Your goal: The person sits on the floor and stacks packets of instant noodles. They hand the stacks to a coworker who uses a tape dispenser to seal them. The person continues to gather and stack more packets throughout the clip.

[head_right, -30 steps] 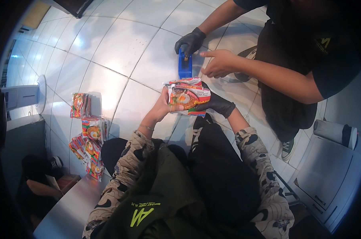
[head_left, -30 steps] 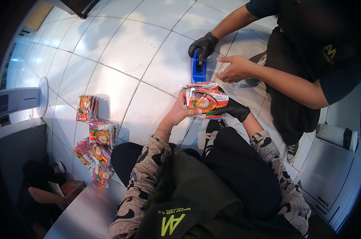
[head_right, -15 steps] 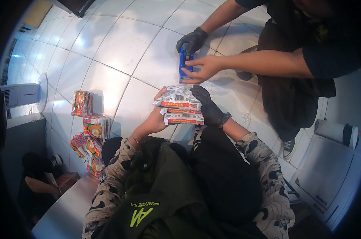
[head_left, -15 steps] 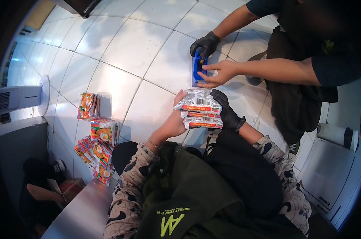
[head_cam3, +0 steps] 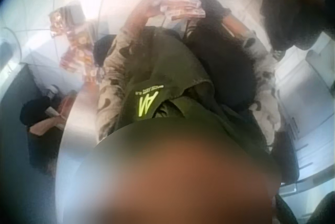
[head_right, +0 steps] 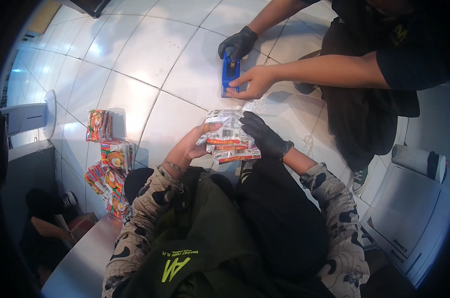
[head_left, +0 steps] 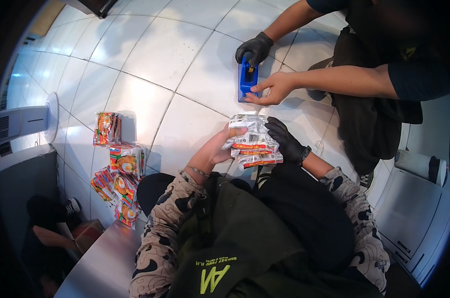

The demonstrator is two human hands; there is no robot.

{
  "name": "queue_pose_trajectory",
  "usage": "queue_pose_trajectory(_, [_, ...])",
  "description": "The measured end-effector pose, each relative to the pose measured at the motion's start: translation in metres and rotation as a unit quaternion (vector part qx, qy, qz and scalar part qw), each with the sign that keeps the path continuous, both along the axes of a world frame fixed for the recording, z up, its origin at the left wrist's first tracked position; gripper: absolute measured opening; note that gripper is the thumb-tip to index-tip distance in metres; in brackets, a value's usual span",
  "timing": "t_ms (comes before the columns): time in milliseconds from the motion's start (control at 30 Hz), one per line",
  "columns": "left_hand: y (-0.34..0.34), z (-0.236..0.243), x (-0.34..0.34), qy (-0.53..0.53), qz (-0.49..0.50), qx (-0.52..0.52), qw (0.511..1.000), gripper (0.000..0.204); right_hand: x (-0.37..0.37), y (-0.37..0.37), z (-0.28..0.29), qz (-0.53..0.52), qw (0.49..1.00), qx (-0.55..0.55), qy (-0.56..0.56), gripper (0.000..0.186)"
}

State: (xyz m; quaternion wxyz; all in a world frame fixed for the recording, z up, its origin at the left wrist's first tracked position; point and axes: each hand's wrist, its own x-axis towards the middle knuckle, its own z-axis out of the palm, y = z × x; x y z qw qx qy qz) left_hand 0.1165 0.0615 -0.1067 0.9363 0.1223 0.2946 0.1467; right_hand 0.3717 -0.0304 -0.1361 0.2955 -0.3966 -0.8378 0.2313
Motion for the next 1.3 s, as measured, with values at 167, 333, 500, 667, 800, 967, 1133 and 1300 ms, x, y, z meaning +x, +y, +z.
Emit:
queue_pose_trajectory(167, [-0.01,0.013,0.003,-0.004,0.045,0.07,0.996,0.08,-0.028,-0.016,0.009,-0.249,0.868,-0.288,0.317,0.091])
queue_pose_trajectory(333, [-0.026,0.001,0.001,-0.045,0.099,0.079,0.991,0.083,-0.001,-0.023,0.049,-0.091,0.864,-0.462,0.176,0.101])
queue_pose_trajectory(500, [-0.027,0.005,-0.003,0.071,0.015,0.252,0.965,0.084,0.002,-0.022,0.058,-0.089,0.484,-0.632,0.599,0.094])
queue_pose_trajectory(667, [-0.038,-0.003,0.006,0.213,-0.001,0.503,0.838,0.089,-0.04,-0.018,0.033,-0.232,0.59,-0.538,0.555,0.085])
queue_pose_trajectory(800, [-0.052,-0.001,0.018,0.24,0.065,0.485,0.838,0.087,-0.05,-0.027,0.01,-0.266,0.627,-0.458,0.572,0.084])
queue_pose_trajectory(967, [-0.064,-0.012,0.022,0.114,0.189,0.258,0.94,0.091,-0.056,-0.032,0.01,-0.242,0.652,-0.458,0.553,0.083])
queue_pose_trajectory(1133, [-0.059,-0.017,0.009,0.09,0.12,0.236,0.96,0.098,-0.043,-0.03,0.015,-0.199,0.749,-0.451,0.443,0.098])
queue_pose_trajectory(1300, [-0.053,-0.022,0.002,0.058,0.073,0.324,0.941,0.098,-0.041,-0.025,0.012,-0.138,0.832,-0.401,0.357,0.099])
